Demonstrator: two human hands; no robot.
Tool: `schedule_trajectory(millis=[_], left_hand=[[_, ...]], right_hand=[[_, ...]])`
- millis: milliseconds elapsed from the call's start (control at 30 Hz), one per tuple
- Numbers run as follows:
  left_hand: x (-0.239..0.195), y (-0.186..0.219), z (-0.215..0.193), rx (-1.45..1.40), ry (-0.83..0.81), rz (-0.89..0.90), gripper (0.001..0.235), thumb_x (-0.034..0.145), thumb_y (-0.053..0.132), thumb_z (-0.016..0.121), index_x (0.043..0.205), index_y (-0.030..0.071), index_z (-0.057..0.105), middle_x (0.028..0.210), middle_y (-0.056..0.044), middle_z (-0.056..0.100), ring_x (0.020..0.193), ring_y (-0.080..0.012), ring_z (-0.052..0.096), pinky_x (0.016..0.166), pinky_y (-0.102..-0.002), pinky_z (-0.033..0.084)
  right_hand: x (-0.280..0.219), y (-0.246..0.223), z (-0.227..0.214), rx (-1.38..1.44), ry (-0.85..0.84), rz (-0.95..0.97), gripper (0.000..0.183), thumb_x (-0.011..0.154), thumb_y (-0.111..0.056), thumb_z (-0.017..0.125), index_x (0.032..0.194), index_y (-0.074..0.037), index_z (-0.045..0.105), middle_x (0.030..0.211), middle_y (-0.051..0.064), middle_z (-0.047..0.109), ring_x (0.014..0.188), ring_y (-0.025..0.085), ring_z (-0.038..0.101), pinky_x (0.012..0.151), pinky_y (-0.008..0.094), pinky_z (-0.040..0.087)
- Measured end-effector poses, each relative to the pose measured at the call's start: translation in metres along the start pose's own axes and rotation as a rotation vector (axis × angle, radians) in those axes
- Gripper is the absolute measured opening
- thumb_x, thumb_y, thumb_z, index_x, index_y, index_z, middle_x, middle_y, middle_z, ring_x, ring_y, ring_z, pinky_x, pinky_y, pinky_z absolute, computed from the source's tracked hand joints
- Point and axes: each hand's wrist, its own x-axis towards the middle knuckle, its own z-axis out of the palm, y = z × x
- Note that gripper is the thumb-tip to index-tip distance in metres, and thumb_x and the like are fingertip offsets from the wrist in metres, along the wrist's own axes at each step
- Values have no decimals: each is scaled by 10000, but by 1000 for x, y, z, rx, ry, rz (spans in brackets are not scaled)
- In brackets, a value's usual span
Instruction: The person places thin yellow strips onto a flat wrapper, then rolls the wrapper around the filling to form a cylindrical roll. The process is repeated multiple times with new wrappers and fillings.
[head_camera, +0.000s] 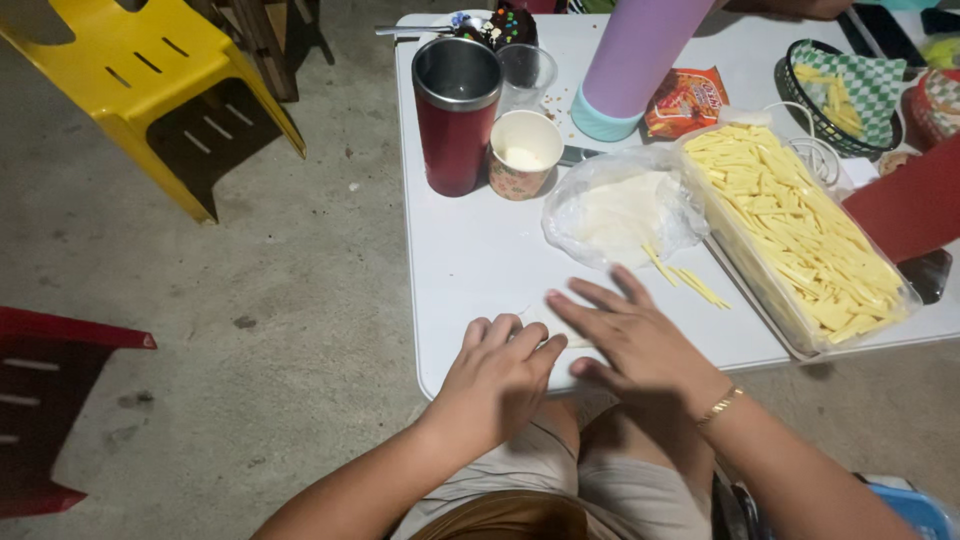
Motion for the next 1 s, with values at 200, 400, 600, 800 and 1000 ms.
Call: schedule_trajectory(millis=[200, 400, 600, 800, 1000], left_hand=[[7, -12, 0, -12, -35, 85, 450, 786, 45, 608, 1231, 7, 666, 1088, -120, 597, 1071, -305, 542, 907, -418, 412], [18, -18, 6, 86, -95, 43, 268, 874, 54, 574, 1119, 46, 681, 991, -73, 636, 1014, -281, 584, 920, -412, 454], [17, -21, 5, 176, 30, 162, 301, 837, 64, 586, 1117, 4, 677, 1016, -97, 652, 1012, -271, 593, 885, -395, 468], [22, -21, 6, 272, -66, 108, 310, 868, 67, 591, 1153, 4, 697, 1028, -91, 655, 1027, -274, 586, 917, -395, 469], [20, -20, 12, 359, 64, 82, 415, 890, 181, 606, 1255, -12, 648, 1287, -132, 636, 1056, -286, 570, 877, -432, 449]], right_hand=[[-30, 0, 0, -79, 227, 133, 550, 871, -419, 677, 1332, -126, 612, 1266, 74, 668, 1253, 287, 527, 1091, 523, 303], [-23, -20, 27, 37, 287, 171, 160, 870, -174, 762, 1028, -178, 736, 978, -57, 683, 960, 183, 592, 853, 383, 404], [-18, -36, 18, -186, 355, 178, 346, 772, -113, 694, 1116, -110, 735, 1022, 21, 695, 970, 224, 600, 822, 402, 393], [-15, -44, 14, -157, 310, 232, 330, 851, -142, 695, 1177, -101, 718, 1096, -13, 721, 952, 186, 599, 841, 419, 396], [-11, -53, 14, -266, 311, 331, 409, 904, -274, 650, 1268, -91, 685, 1255, 32, 690, 1006, 226, 588, 859, 468, 384]])
